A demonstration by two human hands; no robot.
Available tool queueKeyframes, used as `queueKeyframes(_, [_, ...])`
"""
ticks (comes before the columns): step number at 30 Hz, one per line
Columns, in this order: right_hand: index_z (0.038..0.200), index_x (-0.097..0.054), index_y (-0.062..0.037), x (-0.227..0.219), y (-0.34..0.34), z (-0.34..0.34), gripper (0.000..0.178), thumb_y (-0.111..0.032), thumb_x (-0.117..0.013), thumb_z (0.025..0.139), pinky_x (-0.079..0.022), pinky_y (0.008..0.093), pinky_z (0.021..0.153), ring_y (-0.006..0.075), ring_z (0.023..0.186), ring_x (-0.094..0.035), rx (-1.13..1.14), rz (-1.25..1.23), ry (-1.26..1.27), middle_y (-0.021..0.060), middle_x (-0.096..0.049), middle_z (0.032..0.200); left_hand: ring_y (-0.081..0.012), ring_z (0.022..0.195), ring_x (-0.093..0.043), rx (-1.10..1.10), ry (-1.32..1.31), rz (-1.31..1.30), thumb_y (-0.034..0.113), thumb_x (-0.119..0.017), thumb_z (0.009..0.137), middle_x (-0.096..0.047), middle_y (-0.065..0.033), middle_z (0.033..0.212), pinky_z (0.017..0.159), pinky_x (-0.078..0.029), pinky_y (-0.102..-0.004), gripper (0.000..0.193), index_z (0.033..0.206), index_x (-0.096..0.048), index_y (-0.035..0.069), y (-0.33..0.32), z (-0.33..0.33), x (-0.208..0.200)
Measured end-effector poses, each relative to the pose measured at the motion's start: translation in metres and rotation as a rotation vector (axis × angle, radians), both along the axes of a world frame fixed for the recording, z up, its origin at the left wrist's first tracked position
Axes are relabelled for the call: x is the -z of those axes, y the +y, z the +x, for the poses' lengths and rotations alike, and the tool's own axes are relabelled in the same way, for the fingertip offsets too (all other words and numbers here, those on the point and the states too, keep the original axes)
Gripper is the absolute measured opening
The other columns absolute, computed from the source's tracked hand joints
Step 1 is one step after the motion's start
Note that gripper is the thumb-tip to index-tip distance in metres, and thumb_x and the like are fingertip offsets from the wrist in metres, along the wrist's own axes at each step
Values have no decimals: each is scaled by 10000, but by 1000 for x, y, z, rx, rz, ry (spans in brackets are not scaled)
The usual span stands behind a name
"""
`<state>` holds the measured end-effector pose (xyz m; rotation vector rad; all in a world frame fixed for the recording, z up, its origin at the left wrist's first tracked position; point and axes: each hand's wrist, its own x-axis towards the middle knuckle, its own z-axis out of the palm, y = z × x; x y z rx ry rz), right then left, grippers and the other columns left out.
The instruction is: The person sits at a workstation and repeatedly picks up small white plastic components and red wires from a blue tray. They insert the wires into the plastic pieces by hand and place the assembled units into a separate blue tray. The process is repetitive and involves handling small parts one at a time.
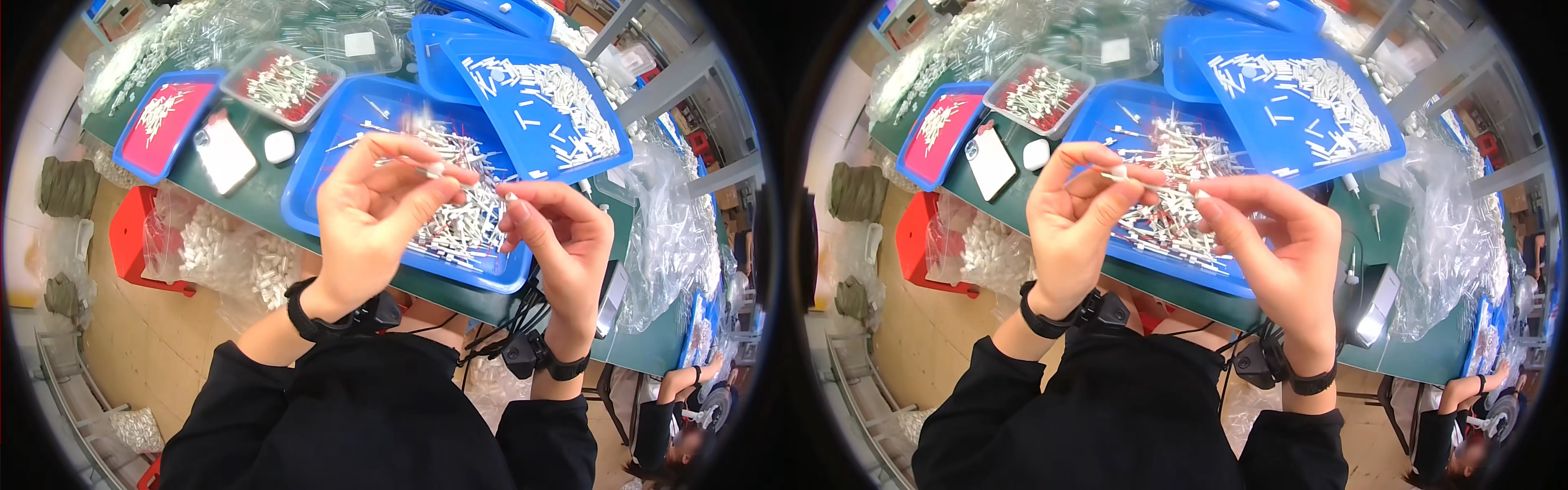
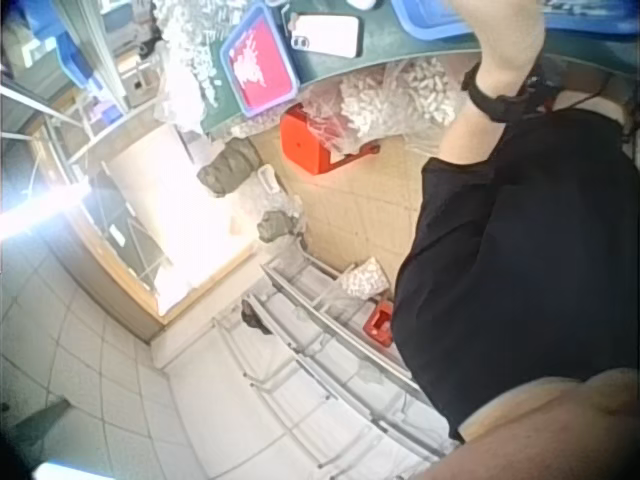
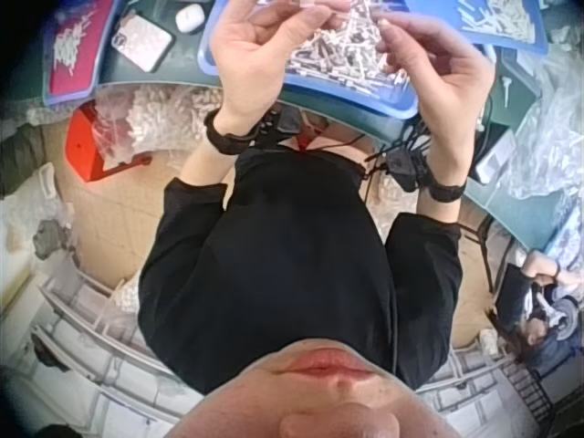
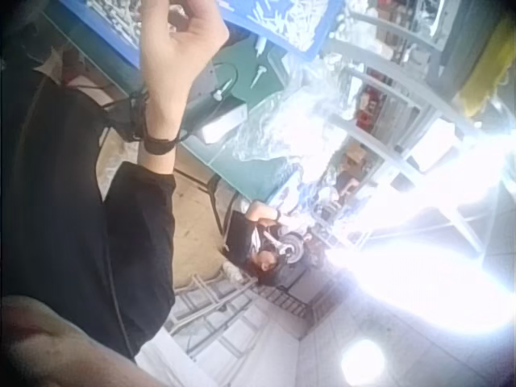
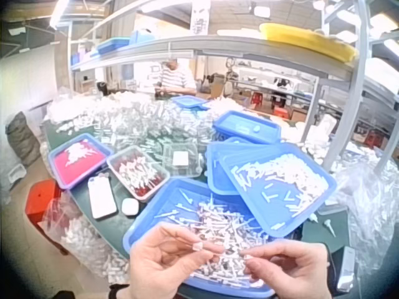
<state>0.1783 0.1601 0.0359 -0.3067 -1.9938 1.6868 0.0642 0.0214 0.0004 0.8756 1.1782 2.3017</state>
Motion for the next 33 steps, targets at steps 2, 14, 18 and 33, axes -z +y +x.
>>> queueKeyframes(2, [947,-690,26,1,2,5,127,-28,-658,836,-490,199,581,81,697,-622,9,63,-38,63,-684,830,-200,875,-657,-1,57,-28,-37,-585,881,-666,-216,972,797,-531,-297,189,1038,-487,0,1,5,2])
queueKeyframes(14, [935,-696,17,4,8,21,122,-2,-657,822,-467,184,548,82,691,-631,42,117,-58,60,-685,808,-175,888,-653,-12,38,29,-98,-591,852,-674,-195,961,798,-532,-278,215,1027,-505,-8,5,12,9])
queueKeyframes(18, [939,-696,12,6,6,24,125,-3,-658,821,-477,195,571,82,700,-632,22,53,-95,60,-685,802,-205,885,-657,9,63,8,-92,-576,861,-665,-219,960,802,-535,-310,219,1036,-484,2,7,14,12])
queueKeyframes(33, [812,-642,-28,18,-4,10,129,23,-720,721,-468,291,549,207,611,-608,123,707,114,62,-650,731,-172,778,-644,-156,493,-169,-143,-713,693,-662,-116,832,692,-531,-280,231,884,-638,-37,4,6,17])
